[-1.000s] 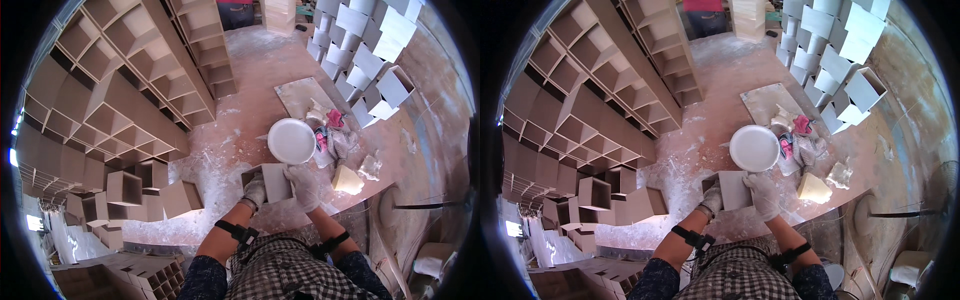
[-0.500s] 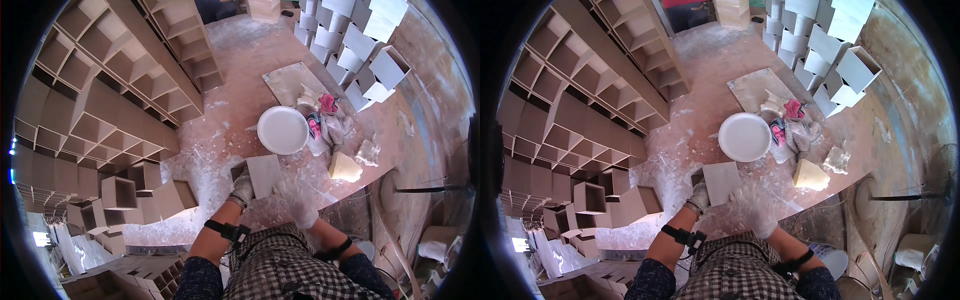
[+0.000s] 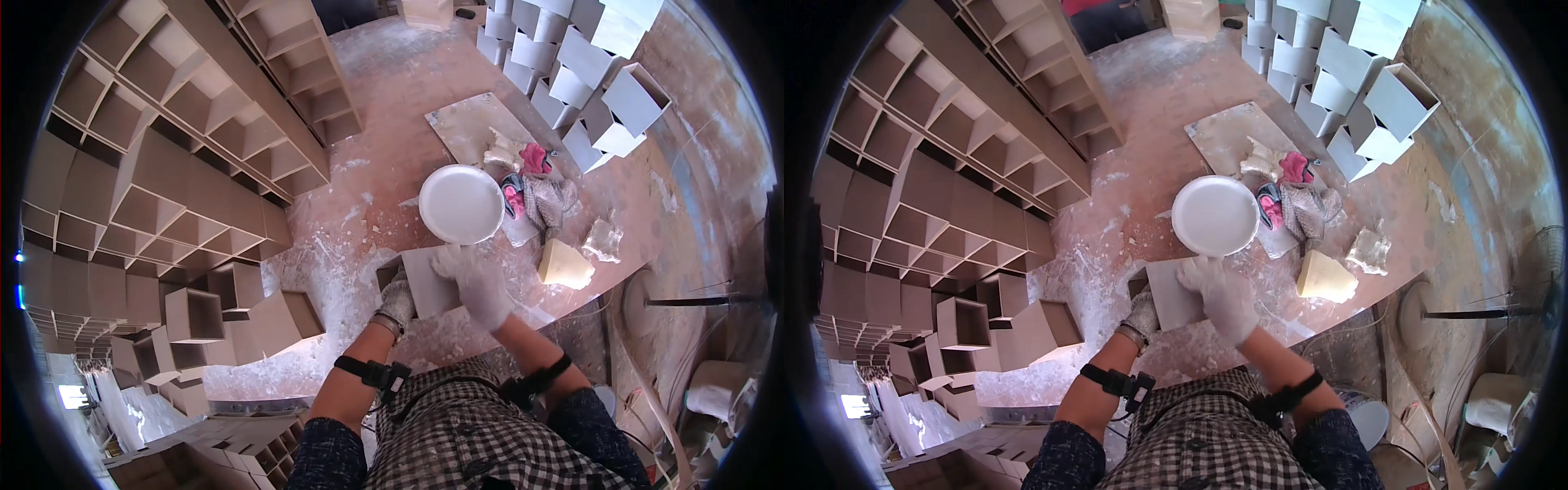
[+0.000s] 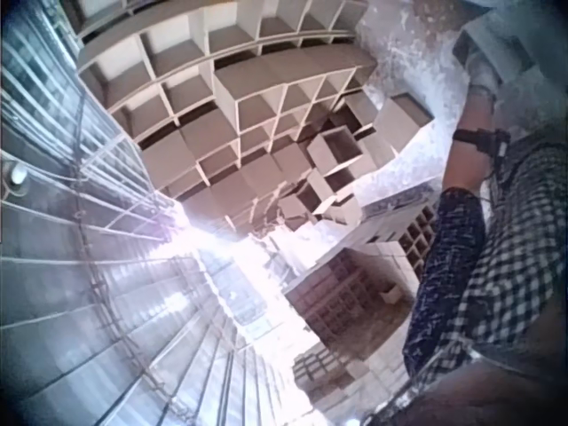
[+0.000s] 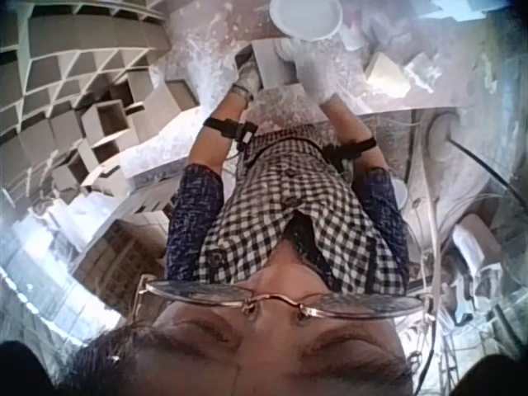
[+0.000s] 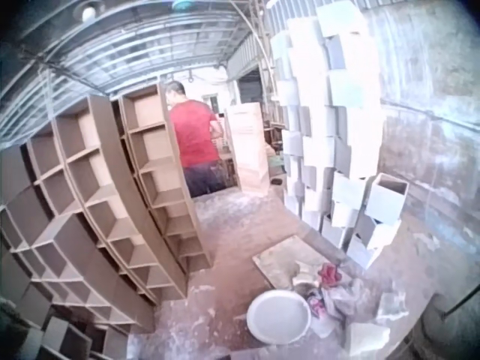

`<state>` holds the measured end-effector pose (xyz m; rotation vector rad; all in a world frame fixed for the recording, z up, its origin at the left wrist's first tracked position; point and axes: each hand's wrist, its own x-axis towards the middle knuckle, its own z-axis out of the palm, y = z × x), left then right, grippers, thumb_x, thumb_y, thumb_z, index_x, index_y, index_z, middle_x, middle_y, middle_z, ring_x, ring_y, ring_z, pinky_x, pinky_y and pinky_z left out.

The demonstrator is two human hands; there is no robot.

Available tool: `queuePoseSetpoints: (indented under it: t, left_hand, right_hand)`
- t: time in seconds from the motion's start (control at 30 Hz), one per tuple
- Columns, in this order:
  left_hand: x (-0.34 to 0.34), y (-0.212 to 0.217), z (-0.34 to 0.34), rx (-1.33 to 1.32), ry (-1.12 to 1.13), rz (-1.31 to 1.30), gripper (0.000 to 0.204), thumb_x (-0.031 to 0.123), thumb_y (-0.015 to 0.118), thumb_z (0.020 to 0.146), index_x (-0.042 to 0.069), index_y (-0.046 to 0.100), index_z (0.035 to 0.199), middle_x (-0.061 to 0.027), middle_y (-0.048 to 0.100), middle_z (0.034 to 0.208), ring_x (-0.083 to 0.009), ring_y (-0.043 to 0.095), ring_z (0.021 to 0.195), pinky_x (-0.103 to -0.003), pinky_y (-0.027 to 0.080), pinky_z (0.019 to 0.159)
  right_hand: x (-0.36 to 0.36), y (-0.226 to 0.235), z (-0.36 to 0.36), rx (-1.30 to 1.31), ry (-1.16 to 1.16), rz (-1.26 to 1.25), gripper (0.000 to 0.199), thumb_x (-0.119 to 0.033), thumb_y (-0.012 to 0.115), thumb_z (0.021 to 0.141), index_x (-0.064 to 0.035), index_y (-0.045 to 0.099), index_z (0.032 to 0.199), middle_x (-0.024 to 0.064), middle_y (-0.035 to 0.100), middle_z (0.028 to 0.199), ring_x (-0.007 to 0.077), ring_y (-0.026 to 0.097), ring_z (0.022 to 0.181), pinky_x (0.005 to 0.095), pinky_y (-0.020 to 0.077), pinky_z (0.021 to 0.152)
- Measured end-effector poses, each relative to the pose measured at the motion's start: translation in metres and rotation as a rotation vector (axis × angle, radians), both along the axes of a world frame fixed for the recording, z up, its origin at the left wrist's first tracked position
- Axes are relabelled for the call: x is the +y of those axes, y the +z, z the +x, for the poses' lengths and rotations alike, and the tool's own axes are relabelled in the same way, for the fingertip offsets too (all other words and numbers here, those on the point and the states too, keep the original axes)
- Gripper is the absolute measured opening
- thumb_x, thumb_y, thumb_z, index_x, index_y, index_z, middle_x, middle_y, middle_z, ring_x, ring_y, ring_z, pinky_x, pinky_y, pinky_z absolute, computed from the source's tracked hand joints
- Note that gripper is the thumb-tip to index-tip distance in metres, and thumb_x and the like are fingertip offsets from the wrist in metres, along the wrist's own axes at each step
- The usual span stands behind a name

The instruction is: Applying finishing material or adhesive to the edges of small wooden boxes using a sponge.

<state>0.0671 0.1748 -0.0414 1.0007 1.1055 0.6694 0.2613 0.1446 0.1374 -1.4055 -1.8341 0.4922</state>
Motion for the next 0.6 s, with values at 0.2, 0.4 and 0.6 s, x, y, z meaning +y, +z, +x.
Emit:
queuePoseSetpoints:
  t: [0.2,0.4,0.6]
  left_hand:
    - [0.003,0.013,0.009,0.218,-0.043,-0.022,0.037,0.028,0.04,0.103,0.009,0.048,0.133,-0.0055,0.059,0.121,-0.0186,0.059,0.106,-0.034,0.05,0.089]
    - [0.001,0.101,0.03,-0.021,0.234,-0.438,0.035,0.026,0.039,0.103,0.009,0.049,0.132,-0.006,0.059,0.121,-0.019,0.059,0.105,-0.033,0.05,0.088]
    - [0.002,0.096,0.015,0.037,0.132,-0.315,0.037,0.029,0.039,0.103,0.007,0.049,0.131,-0.0069,0.06,0.119,-0.0199,0.059,0.106,-0.032,0.05,0.088]
  right_hand:
    - [-0.089,-0.009,0.012,-0.268,0.011,0.07,0.018,-0.005,0.053,0.084,-0.0121,0.056,0.099,0.0071,0.056,0.091,0.0304,0.061,0.081,0.0384,0.0495,0.066]
    - [-0.028,0.008,0.015,-0.412,-0.144,0.129,0.028,-0.006,0.057,0.084,-0.0082,0.055,0.112,0.0092,0.059,0.1,0.0236,0.059,0.088,0.0332,0.0481,0.066]
    - [-0.054,0.021,-0.013,-0.323,0.046,-0.068,0.031,-0.003,0.055,0.081,-0.0107,0.055,0.111,0.0101,0.059,0.105,0.0323,0.056,0.096,0.0375,0.0483,0.077]
